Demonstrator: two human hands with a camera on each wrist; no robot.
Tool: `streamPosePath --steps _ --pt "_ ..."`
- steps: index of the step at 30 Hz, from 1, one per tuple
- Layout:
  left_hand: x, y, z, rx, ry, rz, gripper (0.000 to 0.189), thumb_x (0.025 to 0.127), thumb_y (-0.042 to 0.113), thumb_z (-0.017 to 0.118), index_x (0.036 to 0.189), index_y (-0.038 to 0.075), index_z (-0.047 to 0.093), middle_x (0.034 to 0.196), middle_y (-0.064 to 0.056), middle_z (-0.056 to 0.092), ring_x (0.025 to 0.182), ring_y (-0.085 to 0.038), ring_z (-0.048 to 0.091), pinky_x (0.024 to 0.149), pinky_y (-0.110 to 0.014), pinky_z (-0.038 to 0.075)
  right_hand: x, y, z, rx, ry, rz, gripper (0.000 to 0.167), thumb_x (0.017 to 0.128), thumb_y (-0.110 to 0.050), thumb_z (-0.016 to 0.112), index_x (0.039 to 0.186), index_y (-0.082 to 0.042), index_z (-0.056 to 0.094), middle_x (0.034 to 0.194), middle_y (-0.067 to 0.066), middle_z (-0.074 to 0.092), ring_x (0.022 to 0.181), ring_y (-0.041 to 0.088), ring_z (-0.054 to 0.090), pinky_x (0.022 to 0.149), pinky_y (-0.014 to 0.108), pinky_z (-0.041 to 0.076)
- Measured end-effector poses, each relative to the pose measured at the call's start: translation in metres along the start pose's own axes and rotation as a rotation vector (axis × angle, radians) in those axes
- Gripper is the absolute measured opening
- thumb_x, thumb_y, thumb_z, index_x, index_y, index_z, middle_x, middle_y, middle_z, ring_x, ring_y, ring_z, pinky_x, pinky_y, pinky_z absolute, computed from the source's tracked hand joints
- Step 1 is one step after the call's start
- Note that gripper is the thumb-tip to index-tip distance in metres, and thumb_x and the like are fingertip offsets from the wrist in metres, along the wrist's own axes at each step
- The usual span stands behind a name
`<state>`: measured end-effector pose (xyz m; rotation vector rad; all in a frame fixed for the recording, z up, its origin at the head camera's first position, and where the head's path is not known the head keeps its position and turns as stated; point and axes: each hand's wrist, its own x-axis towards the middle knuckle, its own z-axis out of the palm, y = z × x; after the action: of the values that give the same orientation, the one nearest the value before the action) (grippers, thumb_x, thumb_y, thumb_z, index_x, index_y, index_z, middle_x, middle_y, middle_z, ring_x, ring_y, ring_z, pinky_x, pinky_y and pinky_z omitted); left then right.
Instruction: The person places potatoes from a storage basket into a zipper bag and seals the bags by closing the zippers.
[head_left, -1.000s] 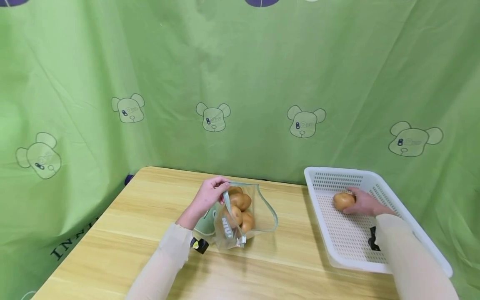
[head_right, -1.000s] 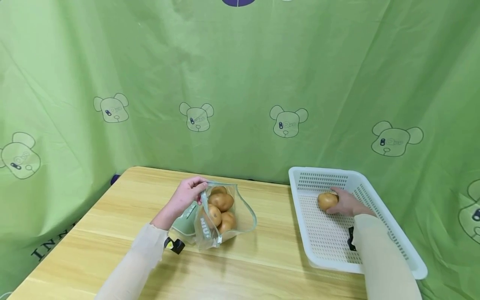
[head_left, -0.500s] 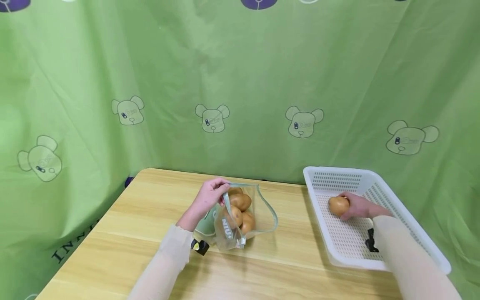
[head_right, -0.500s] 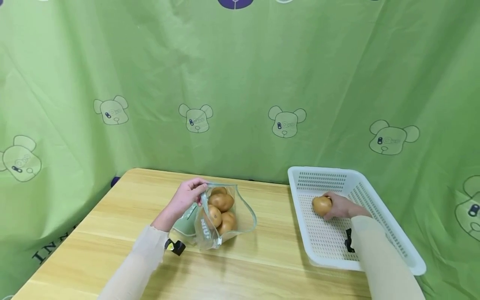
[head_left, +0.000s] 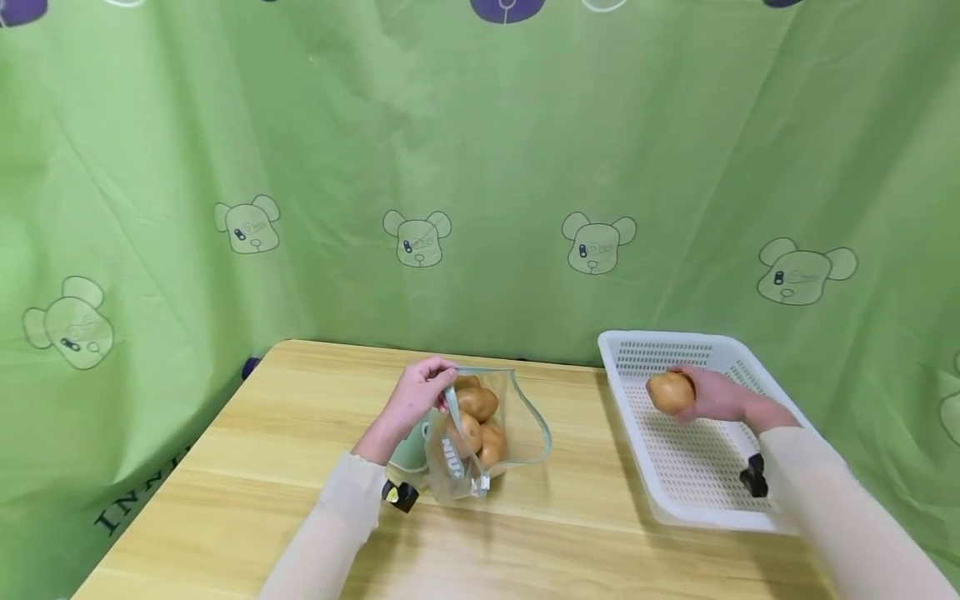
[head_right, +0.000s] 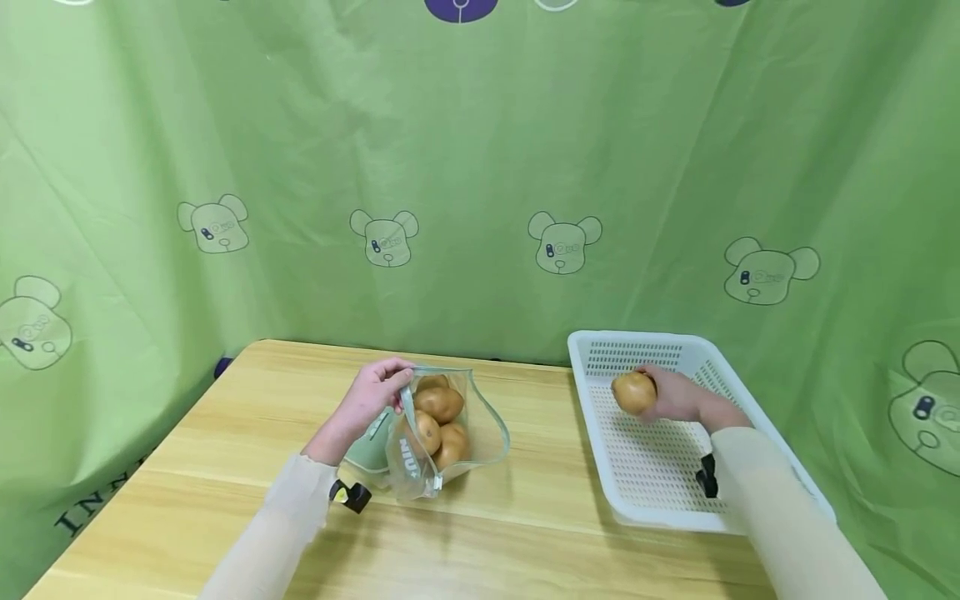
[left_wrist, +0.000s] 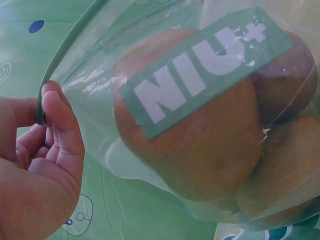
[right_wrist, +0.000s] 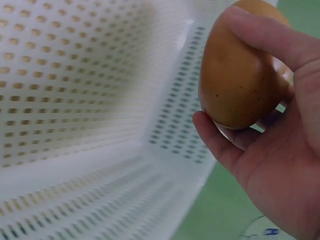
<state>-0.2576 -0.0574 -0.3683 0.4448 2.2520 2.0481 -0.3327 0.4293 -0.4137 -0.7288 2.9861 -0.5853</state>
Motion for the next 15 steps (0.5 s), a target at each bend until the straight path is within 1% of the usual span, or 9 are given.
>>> streamPosePath --steps 9,12,15 --pt "-0.002 -0.001 0.001 -0.011 -0.001 0.002 0.023 0.097 0.002 0.049 0.111 -0.014 0.057 0.07 -0.004 0.052 0.054 -0.012 0.049 0.05 -0.021 0.048 -0.001 -0.04 -0.025 0.006 0.033 -0.048 0.086 0.063 -0.025 0.087 0.13 0.007 0.044 0.116 0.024 0.057 0.101 0.04 0.056 0.086 0.06 0.043" --pt "-0.002 0.0 0.001 -0.014 0.002 0.001 0.023 0.097 0.002 0.049 0.111 -0.014 0.057 0.069 -0.005 0.053 0.053 -0.012 0.049 0.05 -0.021 0.048 -0.003 -0.054 -0.029 0.002 0.043 -0.052 0.086 0.063 -0.025 0.087 0.132 0.005 0.043 0.117 0.023 0.056 0.102 0.04 0.055 0.087 0.059 0.043" --pt "-0.002 0.0 0.002 -0.011 0.005 -0.004 0.023 0.096 0.002 0.05 0.111 -0.013 0.058 0.069 -0.005 0.053 0.053 -0.012 0.049 0.05 -0.021 0.048 -0.005 -0.069 -0.032 -0.007 0.051 -0.065 0.085 0.065 -0.027 0.086 0.132 0.003 0.044 0.116 0.02 0.057 0.102 0.036 0.056 0.086 0.055 0.044"
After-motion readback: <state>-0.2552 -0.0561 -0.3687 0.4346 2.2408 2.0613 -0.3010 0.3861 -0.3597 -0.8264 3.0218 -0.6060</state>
